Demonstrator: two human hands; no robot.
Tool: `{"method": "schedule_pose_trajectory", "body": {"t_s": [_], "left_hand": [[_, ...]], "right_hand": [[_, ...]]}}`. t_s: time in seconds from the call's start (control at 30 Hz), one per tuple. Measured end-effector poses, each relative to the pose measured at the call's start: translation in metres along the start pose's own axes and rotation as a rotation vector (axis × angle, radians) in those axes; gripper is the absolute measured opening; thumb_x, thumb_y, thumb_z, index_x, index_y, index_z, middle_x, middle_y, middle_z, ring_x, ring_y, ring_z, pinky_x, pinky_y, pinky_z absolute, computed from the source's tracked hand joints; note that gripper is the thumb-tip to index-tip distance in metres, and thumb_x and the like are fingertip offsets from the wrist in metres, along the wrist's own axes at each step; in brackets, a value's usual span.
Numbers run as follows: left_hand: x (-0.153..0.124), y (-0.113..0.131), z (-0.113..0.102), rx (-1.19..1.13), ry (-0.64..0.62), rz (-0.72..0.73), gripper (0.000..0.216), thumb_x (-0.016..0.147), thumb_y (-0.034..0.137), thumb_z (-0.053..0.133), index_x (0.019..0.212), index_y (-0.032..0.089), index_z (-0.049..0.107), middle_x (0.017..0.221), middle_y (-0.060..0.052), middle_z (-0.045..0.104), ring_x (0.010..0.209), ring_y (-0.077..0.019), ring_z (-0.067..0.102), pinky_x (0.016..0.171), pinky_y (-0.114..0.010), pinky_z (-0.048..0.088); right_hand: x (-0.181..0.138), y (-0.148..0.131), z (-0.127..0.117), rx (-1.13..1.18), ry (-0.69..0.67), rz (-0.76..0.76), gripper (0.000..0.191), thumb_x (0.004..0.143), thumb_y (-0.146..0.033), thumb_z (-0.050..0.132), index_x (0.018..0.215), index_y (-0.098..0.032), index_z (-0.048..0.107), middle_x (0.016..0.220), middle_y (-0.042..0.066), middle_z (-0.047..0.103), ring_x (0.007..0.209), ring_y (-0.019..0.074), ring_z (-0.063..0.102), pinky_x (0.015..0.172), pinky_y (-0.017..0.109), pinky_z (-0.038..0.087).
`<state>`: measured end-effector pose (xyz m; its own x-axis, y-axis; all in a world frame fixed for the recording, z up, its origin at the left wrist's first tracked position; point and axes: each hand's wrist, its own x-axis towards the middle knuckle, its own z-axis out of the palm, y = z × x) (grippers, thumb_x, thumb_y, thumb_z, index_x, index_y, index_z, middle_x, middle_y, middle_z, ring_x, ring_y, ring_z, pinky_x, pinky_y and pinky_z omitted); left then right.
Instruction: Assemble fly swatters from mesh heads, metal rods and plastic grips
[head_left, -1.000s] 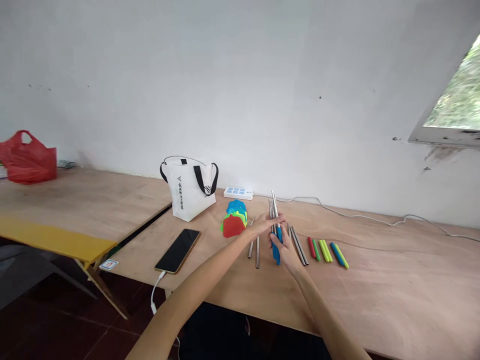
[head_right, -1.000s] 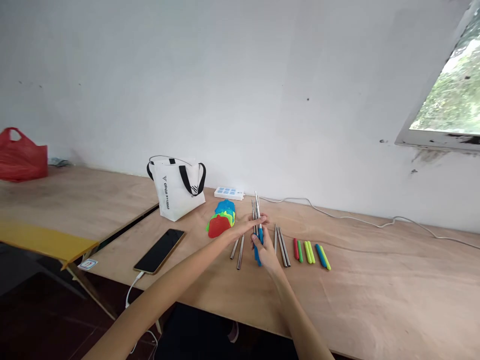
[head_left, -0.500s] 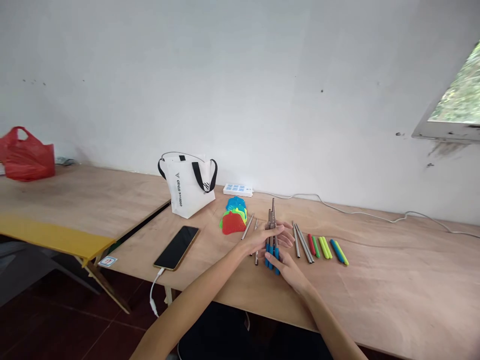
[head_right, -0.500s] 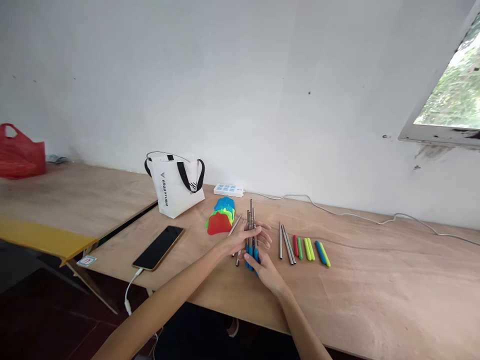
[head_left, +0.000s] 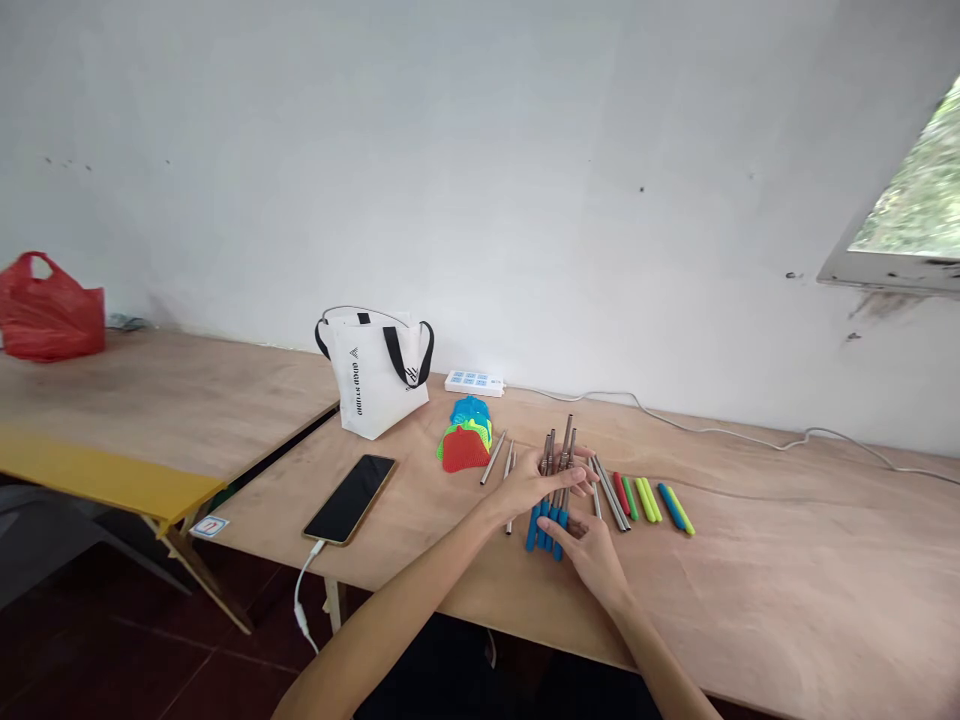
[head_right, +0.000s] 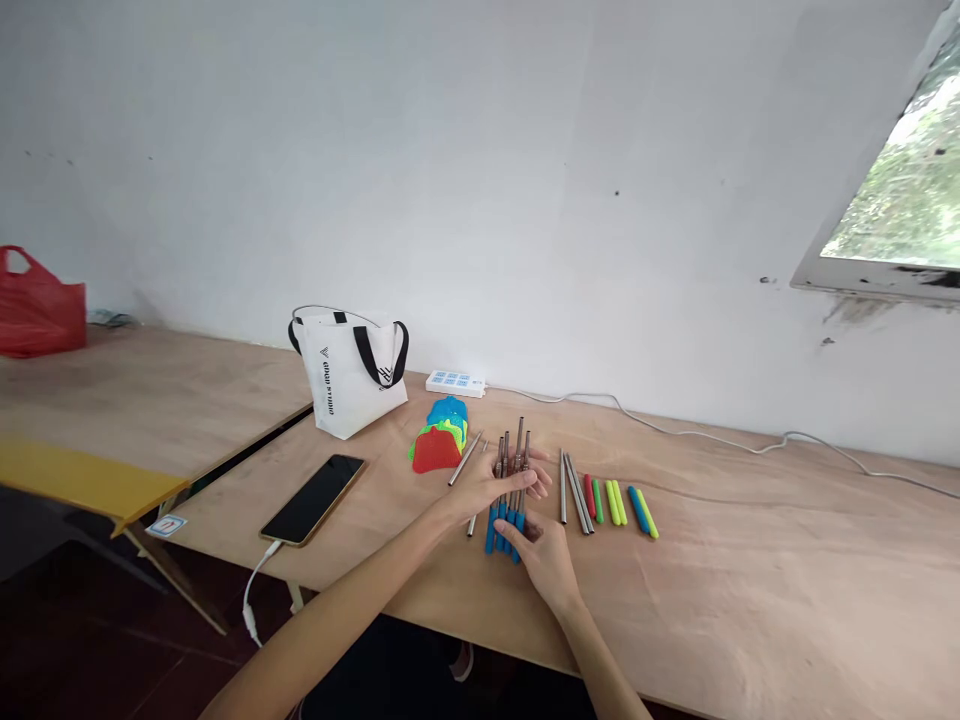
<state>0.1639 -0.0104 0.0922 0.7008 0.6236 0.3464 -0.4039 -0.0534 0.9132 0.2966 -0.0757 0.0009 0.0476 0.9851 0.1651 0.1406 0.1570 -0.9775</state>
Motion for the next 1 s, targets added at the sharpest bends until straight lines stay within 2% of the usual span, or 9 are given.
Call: {"method": "schedule_pose_trajectory", "body": {"t_s": [0.1, 0.2, 0.4, 0.47, 0.57, 0.63, 0.7, 0.8, 1.0], "left_hand": [[-0.001, -0.004, -0.002, -0.033, -0.064, -0.047, 0.055, 0.083, 0.053, 0.078, 0.116, 0.011, 0.069, 0.103, -0.016, 0.075, 0.091, -0.0248, 0.074, 0.087, -0.037, 0.056], [-0.007, -0.007, -0.005, -0.052, -0.146, -0.145, 0.053, 0.082, 0.055, 0.078, 0.110, 0.011, 0.071, 0.101, -0.015, 0.076, 0.091, -0.0239, 0.074, 0.087, -0.035, 0.056], [-0.010, -0.013, 0.001, -0.155, -0.106, -0.183, 0.055, 0.083, 0.066, 0.071, 0.101, 0.015, 0.064, 0.075, -0.005, 0.070, 0.063, -0.0168, 0.068, 0.063, -0.027, 0.055], [-0.008, -0.014, 0.006, -0.219, -0.080, -0.161, 0.054, 0.083, 0.067, 0.071, 0.099, 0.017, 0.059, 0.070, -0.002, 0.065, 0.059, -0.0165, 0.066, 0.057, -0.027, 0.053], [-0.004, -0.014, 0.011, -0.340, -0.014, -0.119, 0.048, 0.085, 0.064, 0.071, 0.088, 0.019, 0.053, 0.060, 0.005, 0.053, 0.047, -0.0110, 0.053, 0.049, -0.023, 0.048], [-0.002, -0.014, 0.011, -0.431, 0.062, -0.104, 0.046, 0.087, 0.059, 0.071, 0.081, 0.020, 0.048, 0.055, 0.010, 0.039, 0.039, -0.0056, 0.036, 0.043, -0.018, 0.038], [0.000, -0.014, 0.011, -0.495, 0.138, -0.160, 0.045, 0.091, 0.054, 0.069, 0.078, 0.020, 0.044, 0.054, 0.012, 0.028, 0.038, -0.0036, 0.021, 0.040, -0.015, 0.027], [0.005, -0.017, 0.012, -0.557, 0.198, -0.346, 0.041, 0.099, 0.047, 0.061, 0.075, 0.019, 0.042, 0.054, 0.012, 0.020, 0.039, -0.0044, 0.013, 0.039, -0.016, 0.020], [0.010, -0.028, 0.023, -0.651, 0.127, -0.537, 0.041, 0.108, 0.037, 0.040, 0.072, 0.018, 0.043, 0.054, 0.011, 0.017, 0.041, -0.0062, 0.010, 0.040, -0.018, 0.016]], "right_hand": [[-0.002, 0.003, -0.001, -0.055, -0.011, -0.035, 0.039, 0.082, -0.058, 0.073, 0.082, -0.019, 0.073, 0.076, 0.004, 0.068, 0.080, 0.0247, 0.065, 0.073, 0.037, 0.056], [-0.002, 0.004, -0.003, -0.116, -0.108, -0.110, 0.039, 0.087, -0.058, 0.067, 0.097, -0.022, 0.074, 0.104, 0.008, 0.071, 0.101, 0.0288, 0.066, 0.087, 0.042, 0.057], [0.000, 0.001, 0.003, -0.267, 0.013, -0.156, 0.072, 0.077, -0.067, 0.071, 0.135, -0.026, 0.059, 0.146, 0.011, 0.051, 0.146, 0.0315, 0.035, 0.117, 0.050, 0.039], [-0.006, -0.006, 0.008, -0.157, -0.042, -0.093, 0.064, 0.078, -0.069, 0.069, 0.124, -0.024, 0.065, 0.138, 0.012, 0.059, 0.139, 0.0326, 0.045, 0.110, 0.049, 0.045], [-0.021, -0.019, 0.019, 0.146, -0.211, 0.046, 0.050, 0.086, -0.068, 0.062, 0.095, -0.020, 0.068, 0.099, 0.012, 0.074, 0.094, 0.0289, 0.072, 0.076, 0.041, 0.059], [-0.031, -0.027, 0.028, 0.340, -0.222, 0.138, 0.050, 0.087, -0.069, 0.061, 0.085, -0.019, 0.063, 0.074, 0.008, 0.073, 0.059, 0.0210, 0.068, 0.052, 0.031, 0.053], [-0.040, -0.033, 0.037, 0.471, -0.149, 0.218, 0.053, 0.083, -0.071, 0.065, 0.083, -0.018, 0.060, 0.063, 0.005, 0.069, 0.042, 0.0151, 0.057, 0.037, 0.025, 0.041], [-0.051, -0.037, 0.048, 0.576, -0.053, 0.315, 0.056, 0.077, -0.072, 0.071, 0.087, -0.018, 0.059, 0.062, 0.003, 0.067, 0.039, 0.0128, 0.054, 0.030, 0.020, 0.031], [-0.069, -0.037, 0.053, 0.724, 0.052, 0.366, 0.057, 0.070, -0.069, 0.080, 0.088, -0.019, 0.058, 0.059, -0.001, 0.064, 0.044, 0.0143, 0.059, 0.033, 0.020, 0.038]]}}
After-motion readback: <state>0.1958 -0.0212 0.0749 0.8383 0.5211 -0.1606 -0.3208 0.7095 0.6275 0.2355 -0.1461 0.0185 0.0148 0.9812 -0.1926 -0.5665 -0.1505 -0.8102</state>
